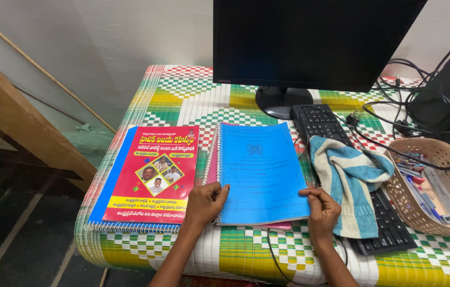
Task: The person wipes a patterned desk surface with a cloth, then wipes the covers of several notebooks and a keyboard. The person moves the notebooks aside to clean the surface underneath and returns them after cleaning.
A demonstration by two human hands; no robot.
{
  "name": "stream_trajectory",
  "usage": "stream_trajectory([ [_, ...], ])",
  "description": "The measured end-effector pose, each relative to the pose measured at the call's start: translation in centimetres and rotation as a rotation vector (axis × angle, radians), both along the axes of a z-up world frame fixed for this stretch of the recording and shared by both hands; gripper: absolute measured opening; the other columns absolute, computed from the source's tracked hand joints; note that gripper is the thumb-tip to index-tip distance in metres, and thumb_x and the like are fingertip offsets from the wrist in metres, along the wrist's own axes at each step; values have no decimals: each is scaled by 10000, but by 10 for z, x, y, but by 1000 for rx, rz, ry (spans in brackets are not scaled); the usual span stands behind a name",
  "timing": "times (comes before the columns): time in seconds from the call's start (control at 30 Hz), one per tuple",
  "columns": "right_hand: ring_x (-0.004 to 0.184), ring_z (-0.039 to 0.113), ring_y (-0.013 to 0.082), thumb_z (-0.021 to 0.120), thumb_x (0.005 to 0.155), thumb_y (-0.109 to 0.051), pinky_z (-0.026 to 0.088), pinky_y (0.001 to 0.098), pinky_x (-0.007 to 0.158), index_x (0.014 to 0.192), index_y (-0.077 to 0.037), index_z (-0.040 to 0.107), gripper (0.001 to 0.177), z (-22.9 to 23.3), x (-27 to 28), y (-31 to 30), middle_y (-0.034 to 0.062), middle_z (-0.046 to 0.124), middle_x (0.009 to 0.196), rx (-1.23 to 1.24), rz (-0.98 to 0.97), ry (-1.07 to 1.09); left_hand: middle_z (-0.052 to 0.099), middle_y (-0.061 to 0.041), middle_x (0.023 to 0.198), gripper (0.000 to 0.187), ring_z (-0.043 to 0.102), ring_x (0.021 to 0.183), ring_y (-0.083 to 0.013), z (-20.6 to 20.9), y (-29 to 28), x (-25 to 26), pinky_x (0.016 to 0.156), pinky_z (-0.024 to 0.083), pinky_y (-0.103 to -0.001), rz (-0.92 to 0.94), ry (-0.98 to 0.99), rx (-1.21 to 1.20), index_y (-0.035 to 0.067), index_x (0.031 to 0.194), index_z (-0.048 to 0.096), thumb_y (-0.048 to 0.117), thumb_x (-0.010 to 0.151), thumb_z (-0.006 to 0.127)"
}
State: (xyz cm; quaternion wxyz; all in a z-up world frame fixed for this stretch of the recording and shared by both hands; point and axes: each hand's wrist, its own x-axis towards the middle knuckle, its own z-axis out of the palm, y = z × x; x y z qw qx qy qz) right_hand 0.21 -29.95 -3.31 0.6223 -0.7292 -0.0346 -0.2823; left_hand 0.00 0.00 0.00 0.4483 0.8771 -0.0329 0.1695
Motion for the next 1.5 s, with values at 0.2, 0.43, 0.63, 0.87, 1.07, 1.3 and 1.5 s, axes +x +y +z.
stream_trajectory([
  [0.2,549,464,89,581,946,-95,354,263,504,990,-41,800,230,27,-8,5,55,648,685,-135,88,310,604,-76,503,415,579,427,-190,-2,1,0,450,438,-361,7,-1,39,57,600,609,312,911,715],
  [0.43,658,746,257,690,873,-359,572,425,659,1343,-250,604,490,93,-35,-21,76,774,737,-746,7,535,618,-78,531,409,600,444,-216,1,1,0,462,457,-377,-16,-36,44,59,608,580,305,907,709],
  [0.63,1317,554,418,733,837,-376,436,508,1101,1463,-106,501,721,84,4,-70,210,603,1439,-1004,-211,1,608,-87,517,431,563,448,-257,-4,1,1,483,452,-413,31,-146,132,72,573,575,290,913,726],
  [0.87,1341,382,506,786,664,-598,359,625,1060,1574,-59,321,1155,41,64,-90,299,401,1519,-1214,-157,196,659,-84,707,236,647,720,-270,9,1,-6,765,492,-421,-12,-287,106,72,741,626,223,871,751],
  [1.07,1168,640,345,745,759,-484,503,535,946,1405,-139,610,744,47,95,-112,138,699,1241,-1168,-143,370,703,-83,1070,179,631,1082,-278,7,3,-6,984,438,-442,-86,-329,137,95,944,713,222,827,761],
  [1.3,849,737,248,760,817,-294,576,394,770,1122,-74,767,376,114,63,-82,122,765,971,-863,-62,113,686,-98,1188,214,591,1172,-306,0,4,-4,1014,395,-475,-73,-321,200,103,949,729,248,798,768],
  [1.5,864,728,194,722,860,-175,603,349,773,1418,-102,555,588,176,37,-35,100,728,974,-418,172,-22,687,-95,1201,208,586,1174,-301,1,3,-4,1031,390,-466,-74,-288,213,103,957,730,256,817,752],
])
